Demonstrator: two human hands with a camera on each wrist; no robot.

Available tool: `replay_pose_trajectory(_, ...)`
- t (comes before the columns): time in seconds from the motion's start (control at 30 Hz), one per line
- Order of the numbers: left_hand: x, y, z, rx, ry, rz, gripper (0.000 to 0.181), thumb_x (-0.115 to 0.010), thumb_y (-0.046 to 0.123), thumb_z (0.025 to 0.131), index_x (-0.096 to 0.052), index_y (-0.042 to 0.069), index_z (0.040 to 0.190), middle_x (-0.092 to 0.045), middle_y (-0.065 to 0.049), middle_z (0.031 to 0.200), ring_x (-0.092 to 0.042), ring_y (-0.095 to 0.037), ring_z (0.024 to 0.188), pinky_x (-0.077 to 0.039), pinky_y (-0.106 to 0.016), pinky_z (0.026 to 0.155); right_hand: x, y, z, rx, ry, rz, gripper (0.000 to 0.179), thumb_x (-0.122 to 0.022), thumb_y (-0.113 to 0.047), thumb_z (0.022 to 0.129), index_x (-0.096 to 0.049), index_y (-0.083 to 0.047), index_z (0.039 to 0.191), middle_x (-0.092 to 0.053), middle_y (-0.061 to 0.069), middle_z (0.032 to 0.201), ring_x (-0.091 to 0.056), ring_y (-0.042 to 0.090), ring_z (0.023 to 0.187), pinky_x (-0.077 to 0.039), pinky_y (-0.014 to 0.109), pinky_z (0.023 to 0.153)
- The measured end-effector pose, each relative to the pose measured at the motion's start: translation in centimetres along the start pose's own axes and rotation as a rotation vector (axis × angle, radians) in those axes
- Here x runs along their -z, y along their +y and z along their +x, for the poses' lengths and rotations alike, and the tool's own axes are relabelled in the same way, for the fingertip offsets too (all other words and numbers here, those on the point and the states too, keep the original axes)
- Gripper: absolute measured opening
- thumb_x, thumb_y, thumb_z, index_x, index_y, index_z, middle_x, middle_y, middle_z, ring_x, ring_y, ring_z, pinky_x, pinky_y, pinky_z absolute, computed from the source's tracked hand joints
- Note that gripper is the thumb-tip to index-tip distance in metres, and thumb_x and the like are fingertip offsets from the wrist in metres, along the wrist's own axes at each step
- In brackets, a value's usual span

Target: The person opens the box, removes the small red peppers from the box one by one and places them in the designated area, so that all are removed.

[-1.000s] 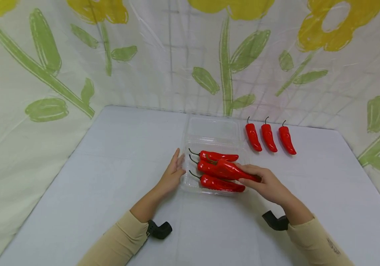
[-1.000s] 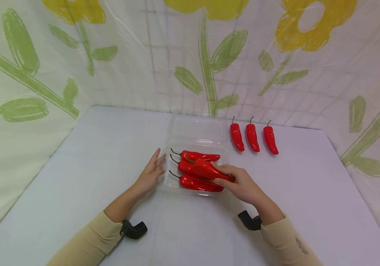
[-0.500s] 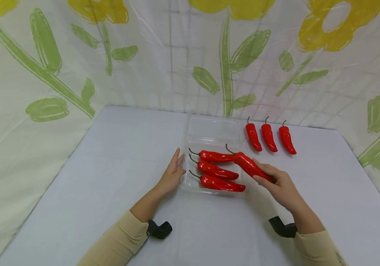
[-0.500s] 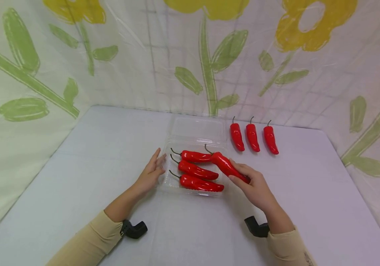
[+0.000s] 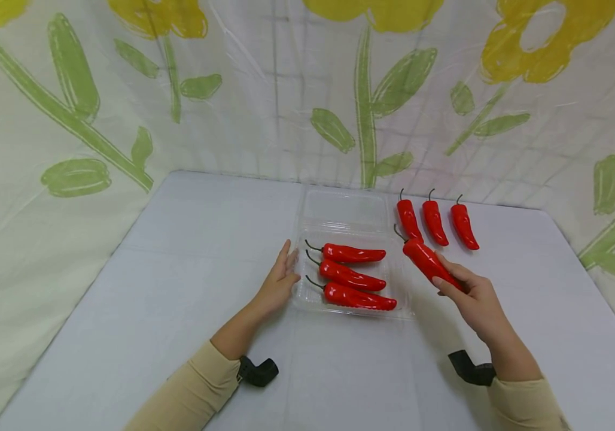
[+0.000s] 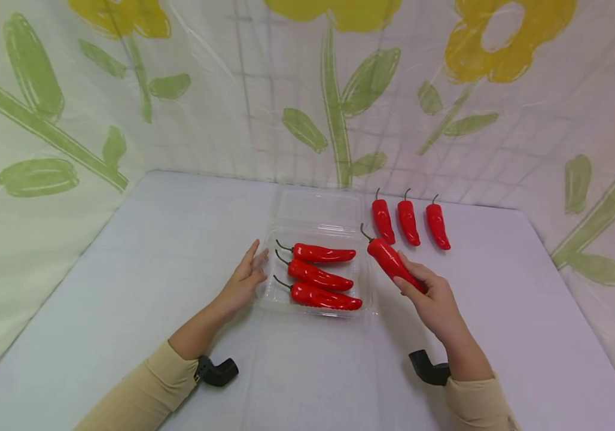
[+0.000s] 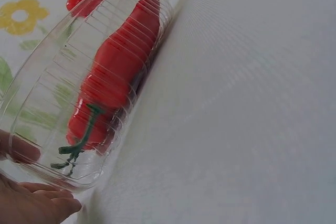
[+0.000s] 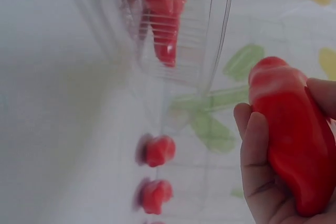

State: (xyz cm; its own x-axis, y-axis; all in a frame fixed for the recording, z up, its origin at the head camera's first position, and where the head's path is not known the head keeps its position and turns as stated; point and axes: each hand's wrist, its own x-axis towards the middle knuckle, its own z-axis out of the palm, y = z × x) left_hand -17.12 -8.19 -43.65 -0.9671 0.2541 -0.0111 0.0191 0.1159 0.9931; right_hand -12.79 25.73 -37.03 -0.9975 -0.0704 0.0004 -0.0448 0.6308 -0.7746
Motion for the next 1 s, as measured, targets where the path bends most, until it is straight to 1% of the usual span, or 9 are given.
replay_pose_trajectory(0.17,0.0,-0.1,0.0,0.002,0.003,-0.002,0.074,-0.034,-0.007,0.084,0.0,0.002,0.149,-0.018,-0.026,0.152,-0.015,-0.035,0.143,-0.014,-0.051,0.115,0.4,0.4,0.1,-0.012,0.026,-0.005,0.054,-0.051,-0.028,0.094,-0.037,-0.01,0.143,-0.052,0.021,0.124,-0.052,0.005,0.088,-0.052,0.02,0.07)
replay_pose_trajectory(0.43,0.0,0.0,-0.1,0.006,0.005,-0.002,0.074,-0.034,-0.006,0.084,0.0,0.003,0.149,-0.019,-0.025,0.152,-0.015,-0.035,0.143,-0.014,-0.051,0.115,1.8,1.2,0.1,-0.074,-0.01,-0.016,0.056,-0.049,-0.032,0.095,-0.033,-0.008,0.144,-0.051,0.024,0.124,-0.056,0.014,0.088,-0.052,0.021,0.071)
replay_pose_trajectory(0.5,0.0,0.1,-0.1,0.006,0.004,-0.001,0.074,-0.034,-0.006,0.084,0.0,0.002,0.149,-0.019,-0.026,0.152,-0.015,-0.036,0.143,-0.014,-0.051,0.114,2.2,1.4,0.1,-0.088,-0.008,-0.021,0.057,-0.049,-0.032,0.095,-0.033,-0.007,0.143,-0.052,0.023,0.123,-0.056,0.013,0.086,-0.052,0.021,0.071)
replay_pose_trajectory(0.57,0.0,0.1,-0.1,0.009,0.005,0.002,0.074,-0.034,-0.006,0.084,0.0,0.002,0.149,-0.019,-0.026,0.152,-0.016,-0.036,0.142,-0.014,-0.051,0.114,2.6,1.6,0.2,-0.096,-0.005,-0.017,0.057,-0.05,-0.032,0.094,-0.034,-0.006,0.143,-0.055,0.016,0.118,-0.056,0.009,0.085,-0.053,0.021,0.071)
replay_pose_trajectory(0.63,0.0,0.2,-0.1,0.014,0.007,0.004,0.074,-0.034,-0.006,0.084,0.0,0.003,0.149,-0.019,-0.025,0.152,-0.016,-0.035,0.143,-0.014,-0.051,0.115,3.0,1.9,0.3,-0.104,-0.006,-0.001,0.058,-0.05,-0.032,0.094,-0.034,-0.004,0.142,-0.057,0.001,0.11,-0.056,0.004,0.083,-0.053,0.022,0.072)
replay_pose_trajectory(0.7,0.0,0.2,-0.1,0.017,0.008,0.007,0.074,-0.034,-0.006,0.084,0.0,0.003,0.149,-0.019,-0.025,0.152,-0.016,-0.035,0.143,-0.014,-0.051,0.115,3.4,2.2,0.4,-0.115,-0.02,0.033,0.058,-0.049,-0.031,0.095,-0.033,-0.003,0.143,-0.055,-0.014,0.103,-0.055,0.0,0.084,-0.053,0.022,0.073)
replay_pose_trajectory(0.77,0.0,0.2,-0.1,0.02,0.01,0.009,0.074,-0.034,-0.006,0.084,-0.001,0.003,0.149,-0.019,-0.025,0.152,-0.015,-0.035,0.143,-0.013,-0.051,0.115,3.8,2.6,0.7,-0.127,-0.039,0.073,0.058,-0.049,-0.031,0.095,-0.032,-0.002,0.143,-0.052,-0.025,0.098,-0.054,-0.003,0.085,-0.053,0.021,0.074)
replay_pose_trajectory(0.83,0.0,0.2,-0.1,0.022,0.012,0.01,0.074,-0.034,-0.006,0.084,-0.001,0.003,0.149,-0.019,-0.025,0.152,-0.016,-0.035,0.143,-0.013,-0.051,0.115,4.2,2.9,0.9,-0.143,-0.057,0.107,0.058,-0.048,-0.03,0.095,-0.03,-0.002,0.143,-0.052,-0.03,0.097,-0.053,-0.004,0.087,-0.053,0.02,0.075)
replay_pose_trajectory(1.0,-0.1,0.1,-0.1,0.019,0.008,0.014,0.073,-0.034,-0.006,0.085,-0.001,0.004,0.149,-0.019,-0.024,0.152,-0.016,-0.035,0.143,-0.014,-0.051,0.115,5.3,3.7,1.5,-0.181,-0.076,0.155,0.062,-0.049,-0.032,0.095,-0.027,-0.003,0.144,-0.051,-0.03,0.098,-0.051,-0.004,0.091,-0.053,0.018,0.076)
